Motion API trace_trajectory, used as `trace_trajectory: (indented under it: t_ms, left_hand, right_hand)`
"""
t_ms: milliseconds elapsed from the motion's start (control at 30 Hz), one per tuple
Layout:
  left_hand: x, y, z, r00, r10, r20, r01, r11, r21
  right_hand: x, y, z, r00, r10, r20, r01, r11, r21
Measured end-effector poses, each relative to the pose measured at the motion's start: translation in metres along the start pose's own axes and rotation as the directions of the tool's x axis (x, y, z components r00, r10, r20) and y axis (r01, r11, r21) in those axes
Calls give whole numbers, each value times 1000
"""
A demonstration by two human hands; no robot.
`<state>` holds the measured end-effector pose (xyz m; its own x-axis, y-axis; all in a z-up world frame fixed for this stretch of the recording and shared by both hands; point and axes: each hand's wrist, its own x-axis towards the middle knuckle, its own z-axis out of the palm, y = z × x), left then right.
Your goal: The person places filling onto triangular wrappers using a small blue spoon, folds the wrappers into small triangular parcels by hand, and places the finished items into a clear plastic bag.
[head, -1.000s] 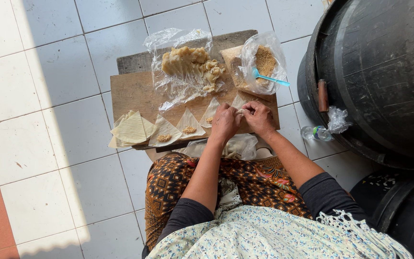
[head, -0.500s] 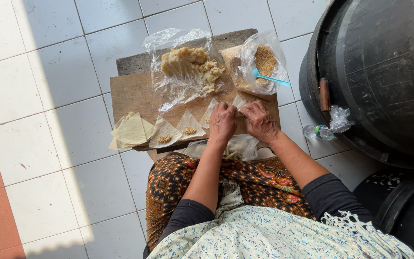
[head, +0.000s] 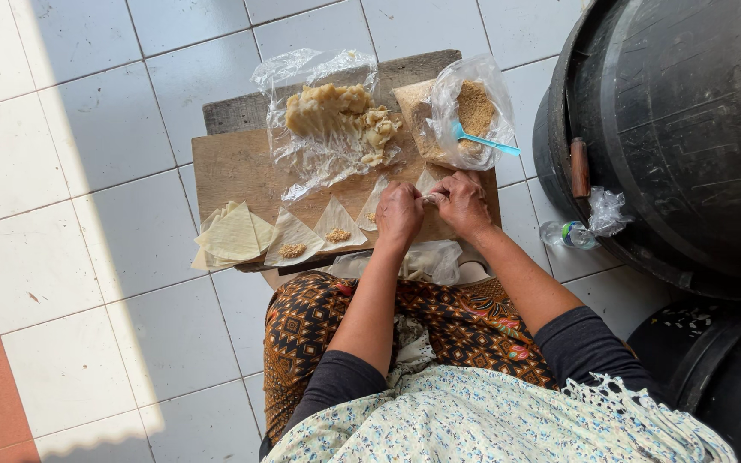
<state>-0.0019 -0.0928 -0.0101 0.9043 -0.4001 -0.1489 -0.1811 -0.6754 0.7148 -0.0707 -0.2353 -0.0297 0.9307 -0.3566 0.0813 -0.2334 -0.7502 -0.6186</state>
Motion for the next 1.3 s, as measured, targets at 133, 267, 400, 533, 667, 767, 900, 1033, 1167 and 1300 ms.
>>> trace_trajectory:
  t_ms: [133,267,400,533,667,767,900,1033,1167,1300]
  left_hand:
    - [-6,7,-7,986,153,-74,-155,988,-26]
    - [-12,9,-16,955,292,-55,-288,955,69]
    - [-9,5,-15,939,343,-36,-336,933,131]
    - [-4,5,-10,965,260,-47,-254,961,107]
    - [-1,4,-5,981,186,-55,-182,981,59]
    - [0,5,-4,982,177,-60,-175,984,48]
    - [-4,6,-5,969,204,-137,-204,979,16]
    - [-11,10,-10,940,296,-172,-289,955,66]
    - [-15,15,-16,935,329,-131,-299,932,207]
    - [-16,16,-17,904,391,-173,-322,889,325]
  right_hand:
    - [-1,-4,-5,989,-128,-71,132,990,50]
    - [-11,-15,-24,903,-429,12,418,874,-247]
    - [-10,-21,-36,891,-455,-5,441,866,-235]
    - [2,-20,-25,935,-347,-69,336,932,-138]
    - [-3,-16,-14,960,-269,-78,262,961,-87]
    - [-9,-20,-22,901,-433,-8,413,865,-286]
    - [-17,-35,-35,853,-521,36,484,762,-430]
    - [-17,-45,-38,848,-529,17,463,726,-508]
    - [-10,-45,-34,874,-485,-30,412,773,-483]
    - [-12,-41,-33,907,-420,-23,367,819,-442]
